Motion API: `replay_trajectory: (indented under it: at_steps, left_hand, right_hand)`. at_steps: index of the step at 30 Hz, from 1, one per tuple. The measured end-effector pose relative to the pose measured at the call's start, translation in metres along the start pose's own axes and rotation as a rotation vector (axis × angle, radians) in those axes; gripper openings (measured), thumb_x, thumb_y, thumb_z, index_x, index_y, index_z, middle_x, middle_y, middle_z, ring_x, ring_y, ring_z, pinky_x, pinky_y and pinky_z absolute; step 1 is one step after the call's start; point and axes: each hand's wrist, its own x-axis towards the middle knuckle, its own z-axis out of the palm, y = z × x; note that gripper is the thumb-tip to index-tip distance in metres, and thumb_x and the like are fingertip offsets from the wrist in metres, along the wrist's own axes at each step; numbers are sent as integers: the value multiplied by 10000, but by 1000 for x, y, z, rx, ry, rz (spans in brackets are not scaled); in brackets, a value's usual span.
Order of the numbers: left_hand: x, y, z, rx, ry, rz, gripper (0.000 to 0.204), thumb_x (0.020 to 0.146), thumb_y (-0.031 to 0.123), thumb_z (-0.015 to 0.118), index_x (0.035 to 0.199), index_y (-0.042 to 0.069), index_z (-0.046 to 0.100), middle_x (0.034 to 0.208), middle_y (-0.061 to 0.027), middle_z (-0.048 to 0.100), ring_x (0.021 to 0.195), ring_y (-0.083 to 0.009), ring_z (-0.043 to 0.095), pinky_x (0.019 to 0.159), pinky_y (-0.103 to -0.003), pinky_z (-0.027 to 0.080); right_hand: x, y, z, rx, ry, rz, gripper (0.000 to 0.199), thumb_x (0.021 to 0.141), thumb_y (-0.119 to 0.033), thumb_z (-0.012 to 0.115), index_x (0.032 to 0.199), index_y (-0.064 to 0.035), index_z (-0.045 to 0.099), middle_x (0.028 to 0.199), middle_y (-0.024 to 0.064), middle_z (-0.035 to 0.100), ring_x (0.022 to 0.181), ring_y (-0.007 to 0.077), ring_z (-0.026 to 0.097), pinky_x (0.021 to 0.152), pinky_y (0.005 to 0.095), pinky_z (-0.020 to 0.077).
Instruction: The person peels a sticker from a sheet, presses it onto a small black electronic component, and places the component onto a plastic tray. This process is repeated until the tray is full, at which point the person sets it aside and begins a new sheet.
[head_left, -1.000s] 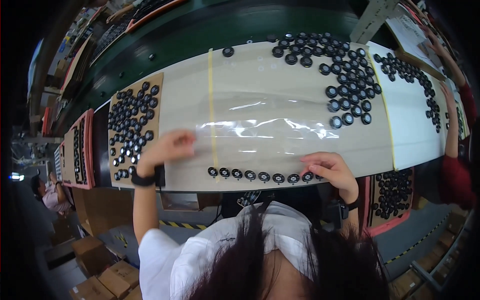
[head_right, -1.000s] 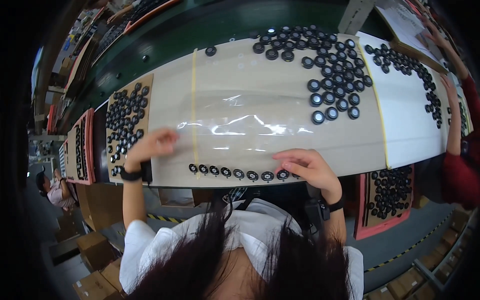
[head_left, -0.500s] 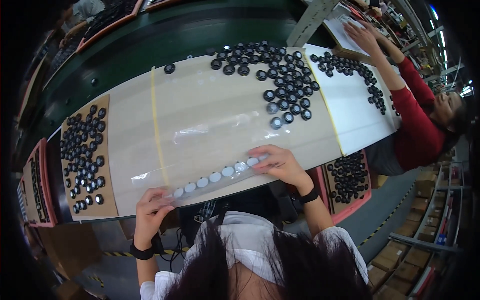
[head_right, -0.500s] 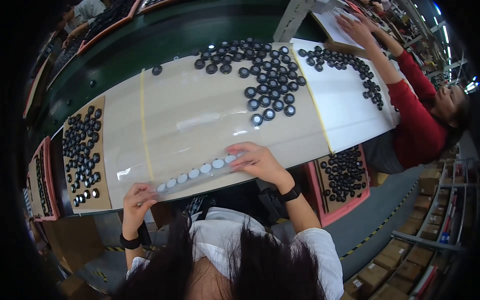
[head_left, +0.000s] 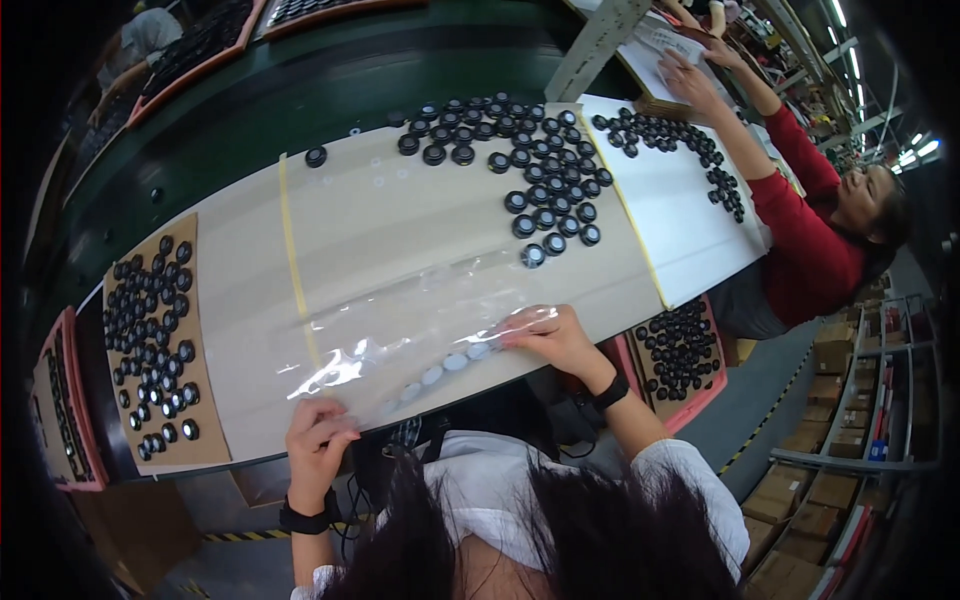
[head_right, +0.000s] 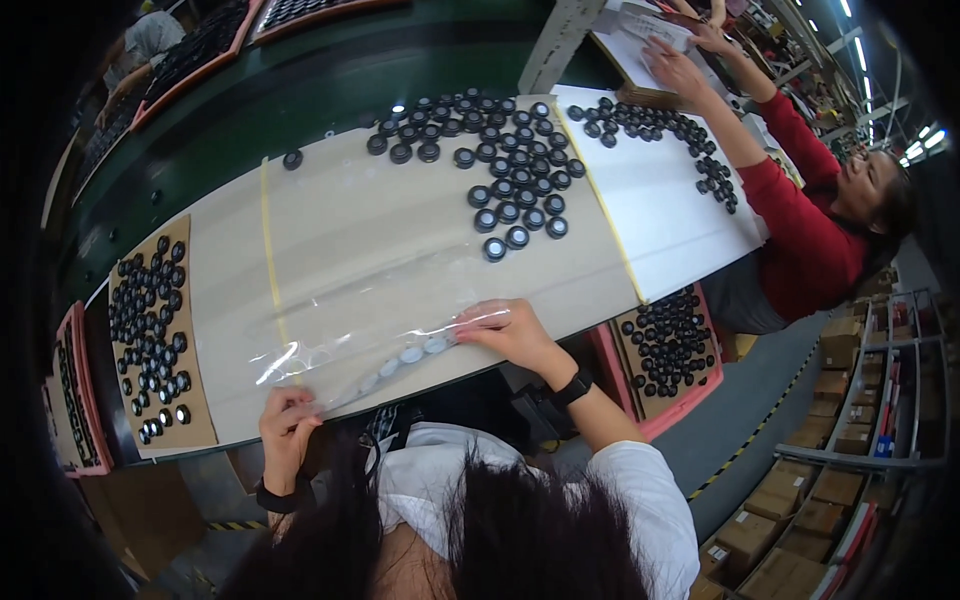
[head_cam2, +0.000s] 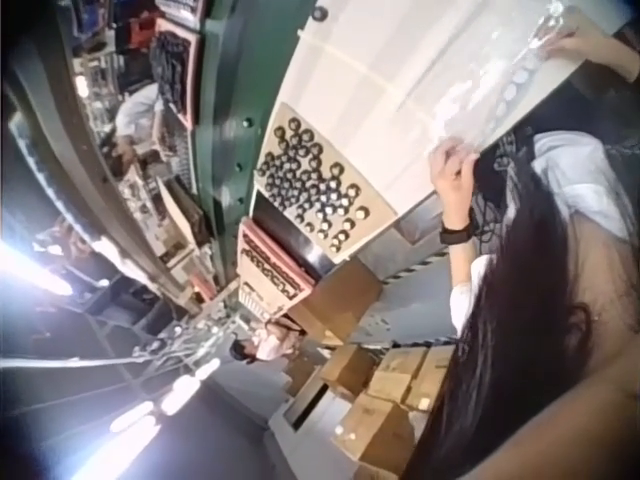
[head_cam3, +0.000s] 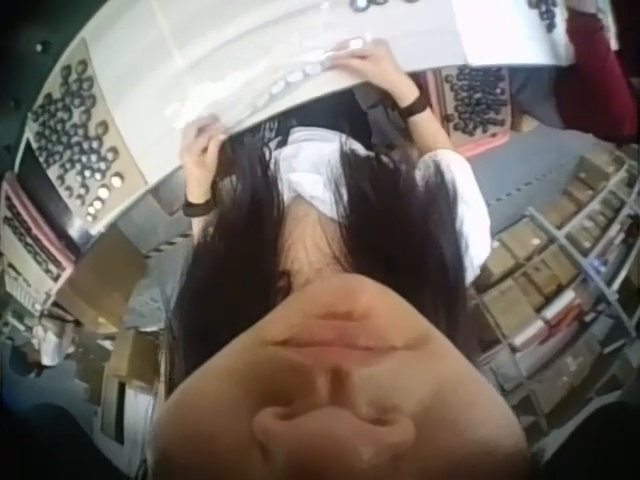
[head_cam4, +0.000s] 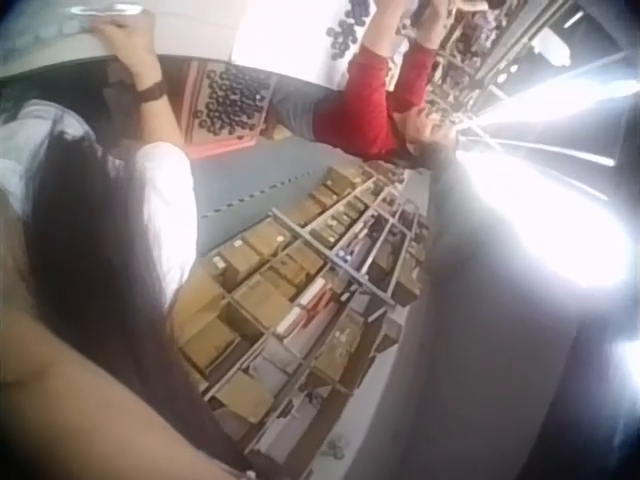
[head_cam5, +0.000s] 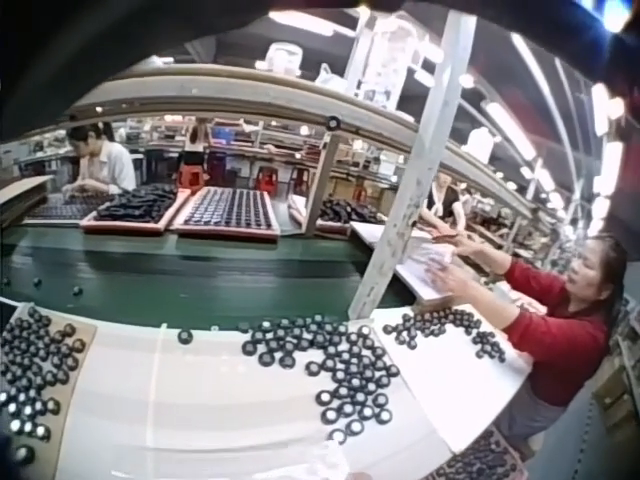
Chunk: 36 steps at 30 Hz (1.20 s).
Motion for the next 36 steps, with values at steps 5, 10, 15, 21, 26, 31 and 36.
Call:
replay_trajectory:
  at_steps: [5,10,15,21,26,31,36]
  left_hand:
    - [-7,-5,10,90,150,-90,203,683,25,672,884,51,666,880,-91,507,768,-190,533,642,-253,444]
    - [-10,1,9,223,104,5,232,668,16,684,896,59,667,870,-92,530,767,-214,539,633,-285,451]
    - [-6,7,12,121,91,-5,181,683,15,672,859,53,669,830,-92,552,767,-228,551,632,-308,451]
    - [2,8,7,81,94,-91,139,693,58,679,831,49,658,762,-87,564,724,-223,551,614,-301,440]
    - [1,11,11,86,134,-137,105,690,86,695,753,22,641,730,-85,561,684,-228,542,592,-290,428]
    - [-6,15,28,132,280,-167,77,696,46,682,717,12,616,717,-87,540,651,-221,520,574,-294,417]
    - [3,21,30,135,325,-142,117,690,20,679,667,3,566,697,-73,511,637,-191,498,566,-265,398]
  right_hand:
    - [3,-2,-6,-37,-66,-63,140,701,-6,671,841,-16,680,882,102,656,799,171,622,704,260,488]
    - [1,-5,1,22,-40,29,155,697,-49,690,852,-44,685,906,72,651,804,170,623,706,255,486]
    - [1,-8,-1,-108,-10,-97,142,711,-64,678,852,-50,686,889,73,654,800,185,625,710,263,490]
    - [0,-8,3,-216,63,-137,130,741,-98,644,859,-62,686,830,90,658,779,216,624,699,268,490]
    - [-1,-8,11,-202,141,-94,139,744,-114,636,865,-64,684,823,97,657,769,225,622,680,268,489]
    - [-1,-11,18,-294,262,-114,103,748,-87,632,824,-31,672,785,101,650,723,223,618,642,257,474]
    - [4,-10,24,-270,252,-51,95,768,-105,612,816,-24,625,711,82,581,668,227,550,610,286,428]
